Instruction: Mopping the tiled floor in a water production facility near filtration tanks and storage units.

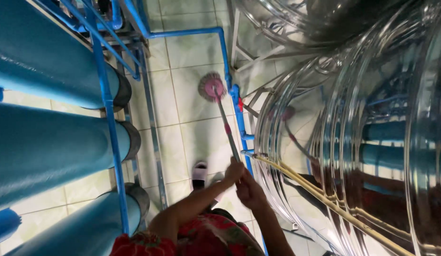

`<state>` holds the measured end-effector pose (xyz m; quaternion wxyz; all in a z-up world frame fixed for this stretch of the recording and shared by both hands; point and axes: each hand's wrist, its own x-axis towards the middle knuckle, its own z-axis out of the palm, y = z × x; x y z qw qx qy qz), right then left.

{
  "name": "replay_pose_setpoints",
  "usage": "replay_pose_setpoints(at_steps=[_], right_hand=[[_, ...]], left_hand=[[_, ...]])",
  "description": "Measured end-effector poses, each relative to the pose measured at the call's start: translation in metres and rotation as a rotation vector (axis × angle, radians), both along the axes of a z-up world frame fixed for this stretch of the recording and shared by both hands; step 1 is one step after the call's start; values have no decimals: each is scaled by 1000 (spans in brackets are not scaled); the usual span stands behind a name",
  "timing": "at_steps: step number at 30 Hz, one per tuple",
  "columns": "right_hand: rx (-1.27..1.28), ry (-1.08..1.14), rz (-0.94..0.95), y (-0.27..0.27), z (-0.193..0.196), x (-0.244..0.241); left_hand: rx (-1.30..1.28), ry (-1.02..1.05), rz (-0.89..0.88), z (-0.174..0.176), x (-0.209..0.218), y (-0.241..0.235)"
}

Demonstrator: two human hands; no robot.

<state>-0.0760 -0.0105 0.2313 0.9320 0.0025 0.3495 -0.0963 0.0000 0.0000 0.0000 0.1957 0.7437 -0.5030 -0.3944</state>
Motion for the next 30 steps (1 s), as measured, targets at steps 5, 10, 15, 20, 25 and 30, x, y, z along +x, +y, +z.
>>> replay_pose_setpoints(at_steps=[5, 10, 15, 20, 25, 30], right_hand=[[37, 122, -107, -71, -57, 77], [-25, 167, 62, -60, -59, 101], [-133, 458, 222, 17, -35, 54], [-157, 333, 273, 97, -13, -75], [-107, 359, 350, 134, 64, -182], [-193, 555, 532, 145, 101, -209]], left_hand=[[121, 181, 280, 135, 122, -61], [120, 194, 408, 99, 157, -69], [176, 186, 353, 105, 103, 5], [200, 186, 408, 86, -37, 99], [-311, -432, 518, 65, -205, 180], [-133, 209, 681, 159, -221, 202]])
